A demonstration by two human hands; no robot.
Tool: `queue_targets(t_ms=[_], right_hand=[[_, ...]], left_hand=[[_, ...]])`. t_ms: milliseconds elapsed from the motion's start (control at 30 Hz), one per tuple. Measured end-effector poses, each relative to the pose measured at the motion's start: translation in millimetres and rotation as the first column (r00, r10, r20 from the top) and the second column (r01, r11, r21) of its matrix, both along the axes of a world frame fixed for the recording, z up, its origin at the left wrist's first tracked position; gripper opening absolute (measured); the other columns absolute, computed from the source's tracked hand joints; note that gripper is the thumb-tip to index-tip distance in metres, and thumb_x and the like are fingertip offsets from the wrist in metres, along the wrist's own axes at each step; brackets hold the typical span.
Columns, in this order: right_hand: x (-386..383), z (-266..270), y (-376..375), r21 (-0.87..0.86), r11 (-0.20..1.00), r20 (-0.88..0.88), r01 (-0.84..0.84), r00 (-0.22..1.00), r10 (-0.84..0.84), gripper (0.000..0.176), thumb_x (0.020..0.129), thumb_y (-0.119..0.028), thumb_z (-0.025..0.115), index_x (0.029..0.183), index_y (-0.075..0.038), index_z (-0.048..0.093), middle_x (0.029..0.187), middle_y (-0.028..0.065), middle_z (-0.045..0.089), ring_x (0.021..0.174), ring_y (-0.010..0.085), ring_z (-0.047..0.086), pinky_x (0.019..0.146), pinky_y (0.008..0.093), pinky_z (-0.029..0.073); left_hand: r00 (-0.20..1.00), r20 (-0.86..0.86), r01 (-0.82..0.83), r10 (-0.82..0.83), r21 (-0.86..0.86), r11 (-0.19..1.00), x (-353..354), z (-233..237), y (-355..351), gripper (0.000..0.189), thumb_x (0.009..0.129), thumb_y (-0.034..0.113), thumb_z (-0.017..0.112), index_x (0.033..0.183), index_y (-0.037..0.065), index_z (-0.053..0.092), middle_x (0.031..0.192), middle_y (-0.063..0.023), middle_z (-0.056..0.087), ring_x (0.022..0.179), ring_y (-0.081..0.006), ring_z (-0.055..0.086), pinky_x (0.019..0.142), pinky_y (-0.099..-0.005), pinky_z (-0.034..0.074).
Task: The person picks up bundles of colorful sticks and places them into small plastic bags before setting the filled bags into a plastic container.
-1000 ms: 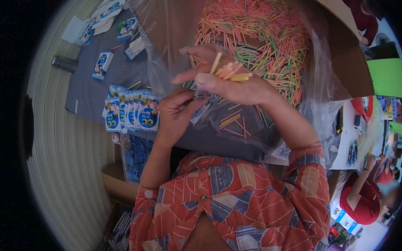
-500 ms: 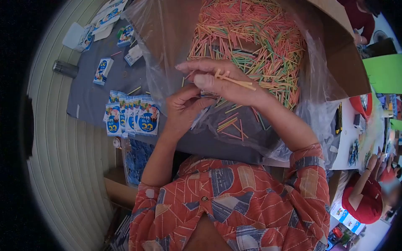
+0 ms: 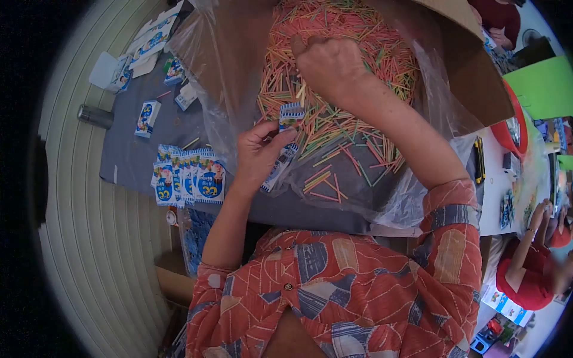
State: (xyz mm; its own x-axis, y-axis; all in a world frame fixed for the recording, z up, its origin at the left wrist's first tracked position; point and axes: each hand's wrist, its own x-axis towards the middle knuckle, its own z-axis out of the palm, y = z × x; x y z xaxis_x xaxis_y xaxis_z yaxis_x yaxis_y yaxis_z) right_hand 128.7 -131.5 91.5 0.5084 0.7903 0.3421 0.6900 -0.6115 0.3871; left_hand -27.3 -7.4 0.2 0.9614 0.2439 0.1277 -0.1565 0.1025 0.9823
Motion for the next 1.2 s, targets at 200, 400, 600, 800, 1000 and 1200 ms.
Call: queue_targets(t_ms=[200, 400, 600, 800, 1000, 1200], right_hand=[[6, -13, 11, -0.078, 0.996, 0.141, -0.034, 0.989, 0.045, 0.043, 0.08, -0.013, 0.061, 0.121, -0.001, 0.056, 0.071, 0.0107, 0.065, 0.061, 0.0252, 0.07, 0.042, 0.0377, 0.053], [-29, 0, 7, -0.11, 0.974, 0.142, -0.197, 0.967, 0.212, 0.039, 0.079, -0.013, 0.061, 0.116, -0.001, 0.058, 0.072, 0.0089, 0.064, 0.059, 0.0237, 0.069, 0.045, 0.0369, 0.053], [-42, 34, -15, -0.16, 0.874, -0.121, -0.458, 0.888, 0.444, 0.039, 0.077, -0.008, 0.061, 0.115, -0.003, 0.059, 0.092, 0.0143, 0.062, 0.078, 0.0302, 0.07, 0.063, 0.0396, 0.057], [-39, 53, -26, 0.162, 0.759, -0.513, -0.631, 0.603, 0.611, 0.034, 0.074, 0.005, 0.061, 0.108, -0.002, 0.066, 0.106, 0.0151, 0.064, 0.087, 0.0311, 0.068, 0.074, 0.0415, 0.054], [-20, 22, -37, 0.467, 0.732, -0.588, -0.496, 0.444, 0.676, 0.033, 0.078, 0.007, 0.062, 0.109, -0.002, 0.069, 0.088, 0.0115, 0.069, 0.082, 0.0239, 0.067, 0.073, 0.0342, 0.052], [-47, -2, -39, 0.758, 0.648, -0.592, -0.065, 0.346, 0.727, 0.022, 0.083, 0.004, 0.066, 0.104, -0.001, 0.07, 0.086, 0.0034, 0.07, 0.083, 0.0079, 0.064, 0.073, 0.0263, 0.052]], left_hand=[[0.995, -0.101, 0.011, -0.01, 0.004, 1.0, -3, 10, -7, 0.017, 0.089, 0.008, 0.072, 0.101, -0.003, 0.072, 0.082, 0.0001, 0.069, 0.072, -0.0033, 0.058, 0.064, -0.0208, 0.047], [0.998, -0.062, 0.007, -0.019, -0.19, 0.982, -3, 7, -10, 0.017, 0.09, 0.008, 0.071, 0.103, -0.002, 0.073, 0.087, -0.0016, 0.071, 0.076, -0.0036, 0.061, 0.066, -0.0199, 0.049], [0.999, 0.032, 0.032, -0.027, -0.184, 0.982, -15, 11, -12, 0.017, 0.089, 0.008, 0.072, 0.103, -0.002, 0.073, 0.088, -0.002, 0.071, 0.075, -0.0038, 0.061, 0.066, -0.0199, 0.048], [0.998, 0.057, 0.03, -0.025, -0.097, 0.995, 6, -4, -8, 0.015, 0.086, 0.01, 0.075, 0.097, -0.001, 0.074, 0.086, -0.0001, 0.071, 0.074, -0.0033, 0.059, 0.064, -0.0208, 0.046], [0.991, 0.13, -0.044, 0.037, 0.054, 0.998, 8, -9, -8, 0.014, 0.084, 0.007, 0.076, 0.095, -0.002, 0.073, 0.084, 0.0004, 0.069, 0.075, -0.0053, 0.059, 0.065, -0.0208, 0.047], [0.983, 0.183, -0.003, 0.005, -0.012, 1.0, -11, -17, -18, 0.015, 0.087, -0.001, 0.07, 0.102, -0.002, 0.07, 0.094, -0.0029, 0.067, 0.086, -0.0082, 0.06, 0.076, -0.0223, 0.048]])
